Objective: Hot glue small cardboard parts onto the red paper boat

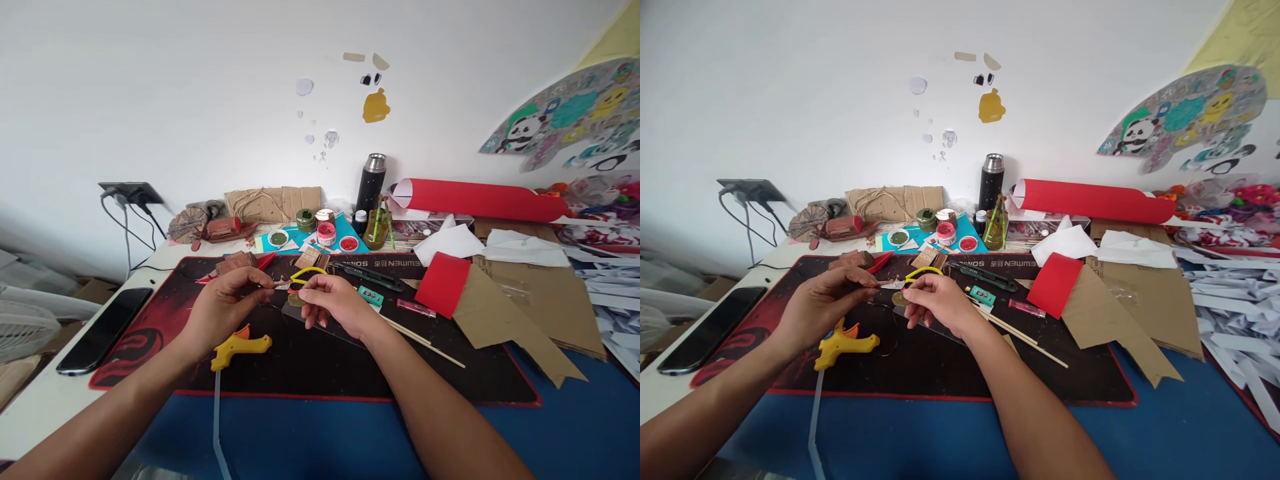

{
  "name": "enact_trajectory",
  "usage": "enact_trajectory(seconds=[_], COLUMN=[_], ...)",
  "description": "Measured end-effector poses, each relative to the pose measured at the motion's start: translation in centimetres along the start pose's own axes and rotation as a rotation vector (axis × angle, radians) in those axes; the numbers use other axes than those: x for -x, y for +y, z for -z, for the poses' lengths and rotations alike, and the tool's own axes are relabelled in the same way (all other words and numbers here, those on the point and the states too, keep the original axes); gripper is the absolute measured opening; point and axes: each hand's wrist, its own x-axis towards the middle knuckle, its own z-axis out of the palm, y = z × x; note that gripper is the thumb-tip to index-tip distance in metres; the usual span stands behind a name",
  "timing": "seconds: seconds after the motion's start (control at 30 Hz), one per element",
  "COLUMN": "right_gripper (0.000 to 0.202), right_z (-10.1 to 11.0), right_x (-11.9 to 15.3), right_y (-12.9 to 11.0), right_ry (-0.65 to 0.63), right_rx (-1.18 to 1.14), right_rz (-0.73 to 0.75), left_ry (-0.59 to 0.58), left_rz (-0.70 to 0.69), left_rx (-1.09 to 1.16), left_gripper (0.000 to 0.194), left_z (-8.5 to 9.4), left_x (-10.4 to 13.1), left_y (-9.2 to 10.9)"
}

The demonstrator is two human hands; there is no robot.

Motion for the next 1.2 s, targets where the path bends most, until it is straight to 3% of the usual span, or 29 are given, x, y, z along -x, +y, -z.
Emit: enact_trajectory(seconds=[0.2,0.57,1.03,1.2], right_gripper=[0.028,0.016,0.010,0.008], right_z=[0.2,0.0,-0.1,-0.3], right_x=[0.0,0.0,0.0,0.1], right_y=[-0.2,-0.2,-0.3,-0.4], right_ry=[0.012,0.039,0.073,0.087], right_rx=[-0.014,0.036,0.077,0.099], right_rz=[-0.009,-0.027,-0.039,-0.048], left_ry=[-0.026,-0.091,-0.155,-0.156], left_rz=[-0.172,-0.471,-0.479,-0.543], left_rx=[-0.225,-0.398,-0.458,-0.492], left_gripper=[0.010,0.017,0.021,0.022], left_z=[0.7,1.1,1.0,0.9], left_x=[-0.2,0.1,0.5,0.6], left_y=[0.1,0.0,-0.6,-0.6])
